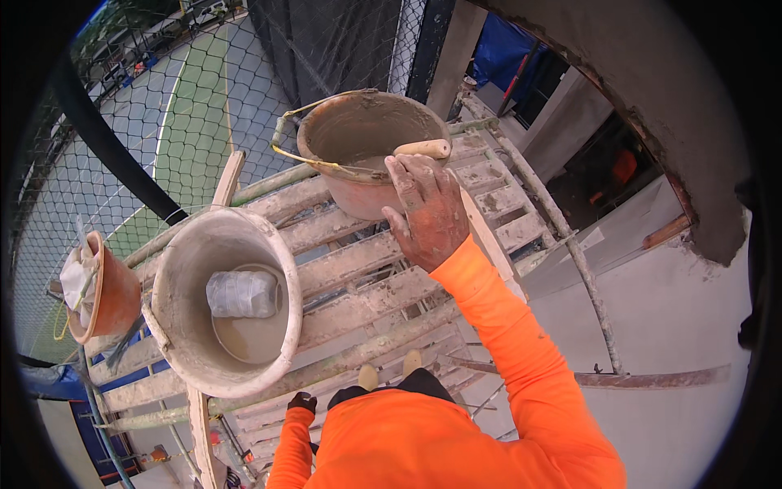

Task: The person scoops wet plaster from a bucket with a trowel and applies it to a wall section above a doorway. They smooth the plaster with a wooden float and then use a long straightedge to level the surface. The person repeats the scooping, applying, and smoothing steps while working on the same wall area.

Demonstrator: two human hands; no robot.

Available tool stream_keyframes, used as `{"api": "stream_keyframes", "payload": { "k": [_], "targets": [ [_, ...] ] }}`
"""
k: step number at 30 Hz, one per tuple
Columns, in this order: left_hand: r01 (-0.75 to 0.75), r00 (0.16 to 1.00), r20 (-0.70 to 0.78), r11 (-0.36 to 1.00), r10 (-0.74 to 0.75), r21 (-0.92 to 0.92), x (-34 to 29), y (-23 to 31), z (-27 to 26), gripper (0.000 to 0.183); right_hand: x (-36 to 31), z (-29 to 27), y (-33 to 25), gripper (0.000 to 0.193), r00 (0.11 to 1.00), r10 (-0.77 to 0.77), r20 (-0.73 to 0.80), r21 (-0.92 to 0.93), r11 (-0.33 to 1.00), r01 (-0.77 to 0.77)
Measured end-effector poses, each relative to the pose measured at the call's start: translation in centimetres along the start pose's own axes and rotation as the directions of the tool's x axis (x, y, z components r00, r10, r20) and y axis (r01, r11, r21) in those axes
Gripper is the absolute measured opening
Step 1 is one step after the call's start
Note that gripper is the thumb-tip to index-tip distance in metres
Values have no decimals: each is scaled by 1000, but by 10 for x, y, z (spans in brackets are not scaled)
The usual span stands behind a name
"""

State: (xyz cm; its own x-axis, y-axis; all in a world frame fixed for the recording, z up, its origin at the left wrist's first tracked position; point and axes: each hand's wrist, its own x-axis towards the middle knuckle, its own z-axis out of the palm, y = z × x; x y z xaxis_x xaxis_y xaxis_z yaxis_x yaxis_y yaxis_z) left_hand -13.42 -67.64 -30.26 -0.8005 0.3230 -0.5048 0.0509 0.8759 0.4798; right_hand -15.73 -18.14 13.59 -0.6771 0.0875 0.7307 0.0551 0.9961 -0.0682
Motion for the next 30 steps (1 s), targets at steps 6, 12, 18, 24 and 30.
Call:
{"api": "stream_keyframes", "payload": {
  "k": [6, 12, 18, 24, 30],
  "targets": [
    [203, 971, -85, 961, -222, -189, -47, -29, 35, 41, -10, 37, 8, 38, 990, 47, 131, 35, 998, -52],
    [431, 902, 59, 894, -427, -122, -101, -47, 96, 47, -71, 11, 15, 32, 986, -9, 165, 131, 991, -13],
    [395, 913, 156, 721, -377, -570, -111, -12, 104, 31, -79, -6, 31, 28, 984, -29, 176, 267, 963, -19],
    [283, 947, 11, 820, -320, -497, -99, 63, 68, 25, -69, 2, 35, 39, 973, -48, 227, 354, 934, -37],
    [110, 954, 273, 700, 126, -705, -147, 217, -41, 29, -61, -1, 39, 61, 959, -50, 279, 359, 932, -56]
  ]
}}
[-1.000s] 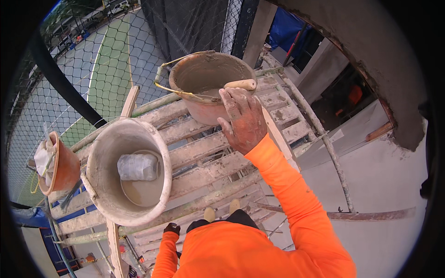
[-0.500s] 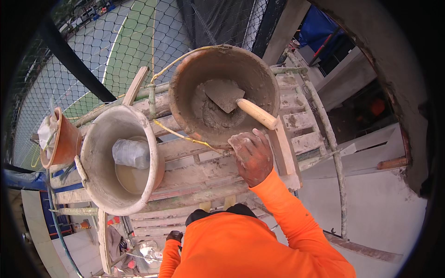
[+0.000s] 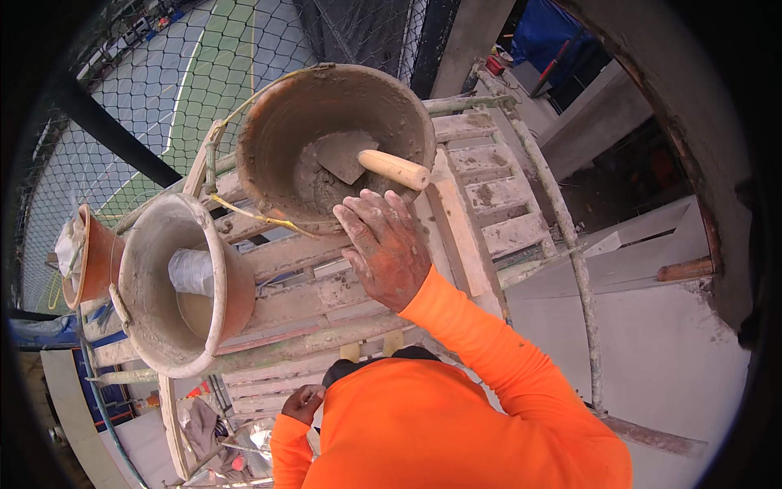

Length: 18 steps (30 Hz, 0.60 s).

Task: The person scoops wet plaster from a bucket with a trowel and applies it to a wall section above a doorway. They smooth the plaster with a wooden float and then use a long straightedge to level the surface. The person repeats the scooping, applying, and smoothing steps while working on the same wall area.

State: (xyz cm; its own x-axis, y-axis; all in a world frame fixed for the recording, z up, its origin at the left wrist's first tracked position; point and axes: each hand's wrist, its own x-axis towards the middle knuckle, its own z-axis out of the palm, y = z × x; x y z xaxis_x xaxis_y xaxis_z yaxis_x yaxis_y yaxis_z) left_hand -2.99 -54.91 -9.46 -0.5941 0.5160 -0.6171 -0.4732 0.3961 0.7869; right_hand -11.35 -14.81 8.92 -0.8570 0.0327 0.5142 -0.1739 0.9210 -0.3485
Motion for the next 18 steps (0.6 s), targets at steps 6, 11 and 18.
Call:
{"api": "stream_keyframes", "payload": {
  "k": [6, 11, 18],
  "targets": [
    [-293, 956, -22, 956, 293, 23, -7, 160, 46, 37, 7, 6, 11, 83, 998, 23, -63, -65, 998, -27],
    [-443, 884, -119, 892, 452, 96, 42, 219, 64, 43, -15, -6, 27, 64, 984, -21, -179, -46, 999, 13],
    [-470, 874, -303, 820, 380, -326, 106, 317, 48, 91, -73, -71, 39, 39, 977, 60, -205, 101, 994, -40]
  ]
}}
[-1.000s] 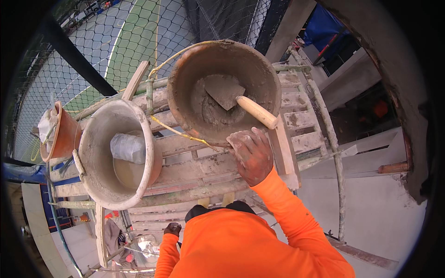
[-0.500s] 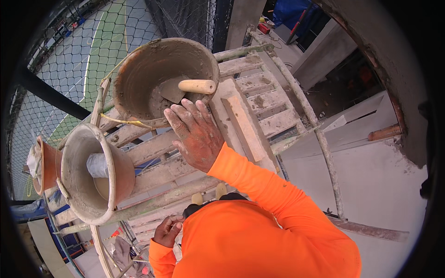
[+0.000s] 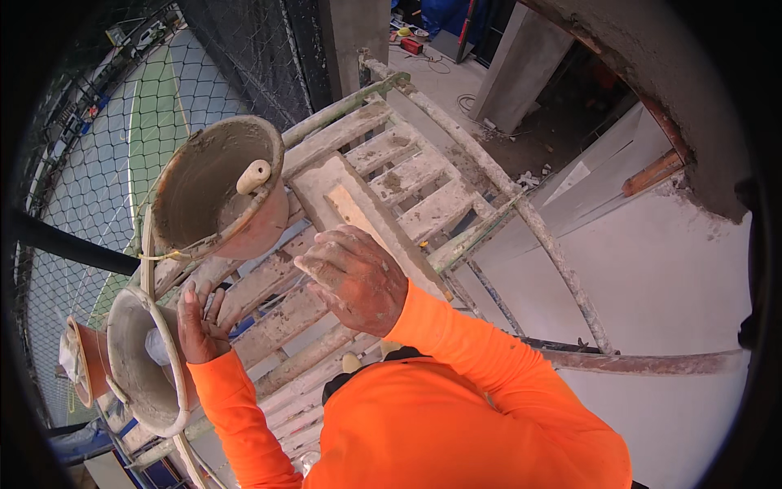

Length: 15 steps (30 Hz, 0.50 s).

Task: The person scoops wet plaster from a bucket with a trowel and applies it to a wall section above a doorway. They smooth the plaster with a wooden float and then use a long straightedge to level the surface. The person repeats the scooping, applying, and smoothing steps while working on the same wall area.

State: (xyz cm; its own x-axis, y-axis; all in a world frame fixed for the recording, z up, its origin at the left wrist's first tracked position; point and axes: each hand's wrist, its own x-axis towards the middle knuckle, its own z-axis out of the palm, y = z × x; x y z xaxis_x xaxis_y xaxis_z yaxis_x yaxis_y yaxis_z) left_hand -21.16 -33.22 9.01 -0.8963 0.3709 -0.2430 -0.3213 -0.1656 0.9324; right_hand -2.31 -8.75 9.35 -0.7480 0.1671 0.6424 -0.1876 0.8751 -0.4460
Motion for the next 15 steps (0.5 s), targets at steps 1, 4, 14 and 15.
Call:
{"api": "stream_keyframes", "payload": {
  "k": [1, 4, 14, 15],
  "targets": [
    [50, 998, -37, 996, -53, -72, 16, 11, 5, 102, -5, -8, 1, 41, 1000, 10, 22, -5, 1000, -10],
    [124, 989, -54, 973, -137, -193, 60, 24, 25, 108, -13, -23, 5, 37, 1000, -16, 26, 42, 999, 15],
    [-118, 962, -262, 979, 72, -164, 40, -38, 41, 58, 14, -34, 7, 36, 1000, -25, 19, -39, 999, 26],
    [-138, 965, -244, 976, 95, -166, 30, -43, 41, 60, 28, -28, 8, 37, 999, -52, 16, -104, 993, 53]
  ]
}}
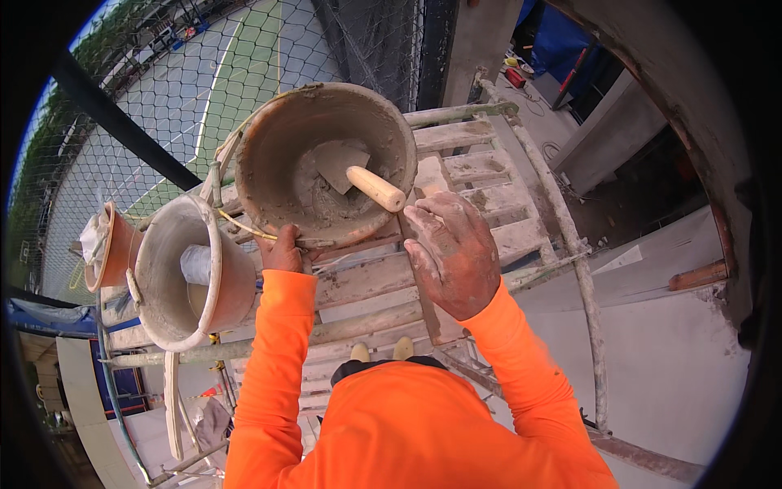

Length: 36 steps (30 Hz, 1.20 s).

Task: The person scoops wet plaster from a bucket with a trowel and applies it to a wall section above a doorway. They smooth the plaster with a wooden float and then use a long straightedge to level the surface. The person repeats the scooping, applying, and smoothing steps while working on the same wall area.

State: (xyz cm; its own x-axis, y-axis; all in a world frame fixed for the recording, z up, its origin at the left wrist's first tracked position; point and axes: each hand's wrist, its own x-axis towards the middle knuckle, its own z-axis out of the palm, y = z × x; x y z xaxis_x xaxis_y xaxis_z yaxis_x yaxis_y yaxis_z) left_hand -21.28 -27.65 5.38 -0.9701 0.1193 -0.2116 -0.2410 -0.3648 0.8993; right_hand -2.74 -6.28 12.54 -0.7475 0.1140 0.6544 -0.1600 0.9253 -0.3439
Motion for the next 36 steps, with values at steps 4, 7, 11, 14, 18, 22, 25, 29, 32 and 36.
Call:
{"api": "stream_keyframes", "payload": {
  "k": [4, 7, 11, 14, 18, 22, 25, 29, 32, 36],
  "targets": [
    [-56, 998, 8, 998, 56, 10, -33, -15, 0, 77, 57, 44, -8, 47, 958, -5, 288, -335, 936, 106],
    [-79, 996, 43, 997, 79, 4, -51, -25, 1, 77, 99, 77, -7, 49, 764, 187, 618, -514, 831, 213],
    [-159, 983, 93, 987, 160, -23, -57, -37, -1, 75, 106, 74, -5, 45, 705, 226, 672, -503, 838, 210],
    [-199, 970, 134, 979, 203, -39, -60, -41, -1, 78, 97, 51, 1, 48, 837, 57, 544, -535, 792, 294],
    [-232, 942, 229, 969, 246, -88, -74, -45, 5, 84, 97, 43, 19, 50, 894, -173, 414, -719, 541, 437],
    [-309, 919, 249, 951, 306, -29, -83, -49, 12, 88, 77, 64, 25, 50, 815, 63, 575, -778, 350, 522],
    [-303, 916, 275, 953, 292, -1, -81, -48, 8, 87, 58, 72, 20, 42, 815, 92, 572, -754, 450, 479],
    [-265, 923, 290, 964, 254, -3, -71, -44, 0, 86, 43, 61, -5, 47, 649, 222, 728, -612, 638, 468],
    [-275, 922, 280, 961, 266, -8, -67, -42, -4, 86, 35, 38, -25, 51, 650, 165, 742, -508, 771, 385],
    [-228, 929, 297, 974, 219, -4, -63, -39, -11, 86, 45, 33, -21, 49, 867, 17, 497, -624, 702, 344]
  ]
}}
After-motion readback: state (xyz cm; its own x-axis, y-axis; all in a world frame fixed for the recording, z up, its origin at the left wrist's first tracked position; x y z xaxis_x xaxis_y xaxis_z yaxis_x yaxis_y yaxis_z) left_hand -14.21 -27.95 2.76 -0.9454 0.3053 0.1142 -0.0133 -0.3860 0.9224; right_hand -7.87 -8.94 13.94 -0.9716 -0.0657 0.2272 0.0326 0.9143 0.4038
